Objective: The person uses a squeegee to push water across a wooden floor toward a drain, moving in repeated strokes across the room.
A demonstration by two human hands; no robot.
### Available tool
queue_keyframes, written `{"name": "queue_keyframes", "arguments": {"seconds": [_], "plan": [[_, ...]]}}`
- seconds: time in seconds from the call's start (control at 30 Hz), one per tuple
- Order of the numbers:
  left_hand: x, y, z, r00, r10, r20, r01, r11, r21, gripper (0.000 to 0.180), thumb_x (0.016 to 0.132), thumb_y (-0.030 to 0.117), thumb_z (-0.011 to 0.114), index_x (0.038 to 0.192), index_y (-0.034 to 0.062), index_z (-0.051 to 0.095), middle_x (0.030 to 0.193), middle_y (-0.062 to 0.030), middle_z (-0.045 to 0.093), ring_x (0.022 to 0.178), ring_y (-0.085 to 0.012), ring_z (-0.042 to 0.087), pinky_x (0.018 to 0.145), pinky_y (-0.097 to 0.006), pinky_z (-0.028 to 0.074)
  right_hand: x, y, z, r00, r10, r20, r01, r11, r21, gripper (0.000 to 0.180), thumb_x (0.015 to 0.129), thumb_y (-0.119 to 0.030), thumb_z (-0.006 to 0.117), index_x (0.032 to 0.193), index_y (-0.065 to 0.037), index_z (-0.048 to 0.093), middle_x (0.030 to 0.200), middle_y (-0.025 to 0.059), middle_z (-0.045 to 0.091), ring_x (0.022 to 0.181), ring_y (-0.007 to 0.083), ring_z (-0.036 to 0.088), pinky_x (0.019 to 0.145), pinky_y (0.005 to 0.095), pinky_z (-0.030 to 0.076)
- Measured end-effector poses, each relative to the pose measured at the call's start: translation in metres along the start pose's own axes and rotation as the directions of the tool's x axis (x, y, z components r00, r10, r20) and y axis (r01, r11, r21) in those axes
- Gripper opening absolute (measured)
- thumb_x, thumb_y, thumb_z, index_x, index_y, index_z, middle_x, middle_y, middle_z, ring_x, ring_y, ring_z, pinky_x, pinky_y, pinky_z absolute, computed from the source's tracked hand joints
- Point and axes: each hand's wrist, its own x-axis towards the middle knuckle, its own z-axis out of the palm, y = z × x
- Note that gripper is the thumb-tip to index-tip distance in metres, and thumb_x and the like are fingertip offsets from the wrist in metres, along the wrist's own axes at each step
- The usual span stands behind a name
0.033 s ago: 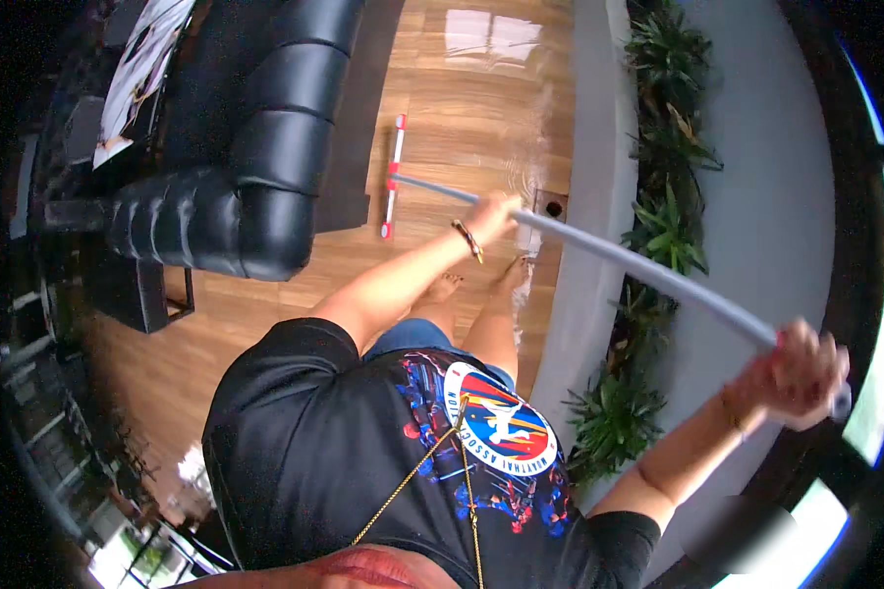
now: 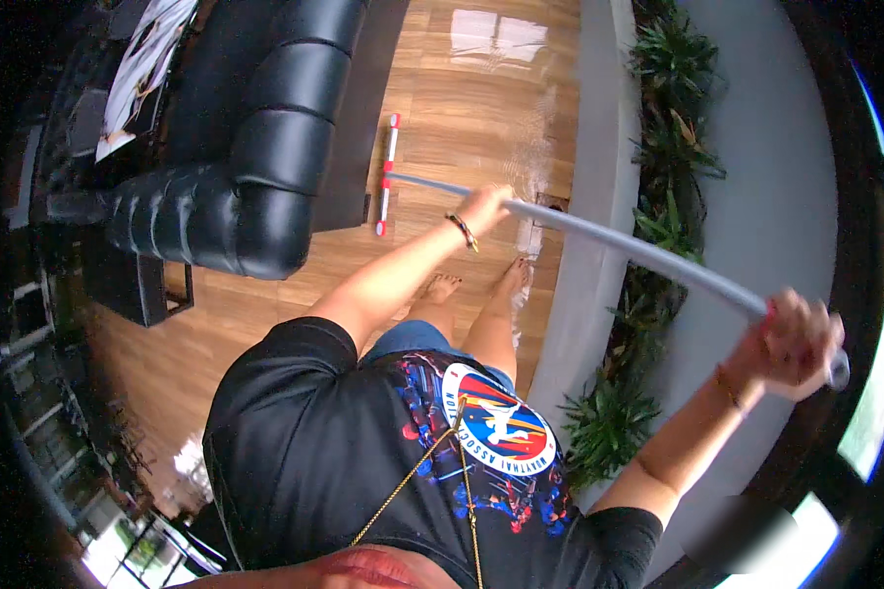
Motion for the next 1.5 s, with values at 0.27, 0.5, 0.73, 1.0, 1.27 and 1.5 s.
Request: {"name": "queue_keyframes", "arguments": {"seconds": [0.27,0.5,0.73,1.0,1.27,1.5], "plan": [[0.096,-0.082,0.063,0.950,-0.310,-0.020,0.309,0.934,0.179,0.015,0.074,0.019,0.069,0.082,0.0093,0.062,0.083,-0.0152,0.064,0.083,-0.0335,0.061,0.071,-0.044,0.047,0.097,0.093,-0.118,0.985,0.124,-0.121,-0.133,0.989,-0.069,0.029,0.086,-0.012,0.047,0.061,-0.013,0.031,0.052,-0.0015,0.025,0.041,0.0099,0.022,0.042,0.0267,0.024],[0.187,0.068,0.186,0.982,-0.169,0.089,0.159,0.982,0.105,0.012,0.074,0.019,0.069,0.082,0.0113,0.064,0.084,-0.0110,0.065,0.088,-0.0339,0.061,0.078,-0.053,0.046,0.128,-0.049,-0.170,0.964,-0.089,-0.250,-0.028,0.903,-0.429,0.039,0.090,-0.014,0.045,0.056,-0.014,0.025,0.054,-0.0012,0.023,0.044,0.0098,0.021,0.044,0.0264,0.024],[0.255,0.142,0.231,0.971,-0.069,0.229,0.081,0.996,-0.046,0.015,0.076,0.022,0.069,0.085,0.0120,0.064,0.090,-0.0092,0.065,0.096,-0.0330,0.059,0.082,-0.065,0.041,0.156,-0.117,-0.162,0.983,-0.170,-0.072,0.119,0.882,-0.457,0.038,0.091,-0.010,0.042,0.057,-0.016,0.027,0.054,-0.0016,0.028,0.044,0.0083,0.023,0.047,0.0263,0.026],[0.274,0.120,0.100,0.977,0.183,-0.110,-0.173,0.981,0.092,0.014,0.071,0.017,0.069,0.075,0.0091,0.058,0.079,-0.0097,0.062,0.082,-0.0328,0.060,0.069,-0.048,0.047,0.199,-0.120,-0.145,0.976,-0.094,0.195,0.120,0.985,-0.127,0.032,0.088,-0.006,0.042,0.058,-0.015,0.036,0.052,-0.0017,0.030,0.044,0.0073,0.028,0.055,0.0260,0.031],[0.312,-0.138,-0.010,0.938,-0.347,-0.023,0.348,0.933,0.093,0.009,0.075,0.010,0.064,0.078,0.0025,0.063,0.084,-0.0195,0.064,0.081,-0.0349,0.061,0.069,-0.043,0.047,0.259,0.183,-0.128,0.997,0.064,-0.048,-0.068,0.992,-0.106,0.021,0.086,-0.008,0.048,0.069,-0.011,0.036,0.056,0.0011,0.032,0.052,0.0131,0.032,0.054,0.0292,0.033],[0.384,-0.124,0.027,0.921,-0.372,0.113,0.342,0.914,0.220,0.015,0.078,0.015,0.055,0.077,0.0062,0.067,0.084,-0.0158,0.067,0.085,-0.0322,0.064,0.076,-0.050,0.048,0.306,0.205,-0.190,0.902,0.042,-0.430,-0.158,0.958,-0.238,0.035,0.087,-0.012,0.048,0.060,-0.012,0.027,0.055,-0.0017,0.023,0.048,0.0088,0.022,0.046,0.0246,0.024]]}}
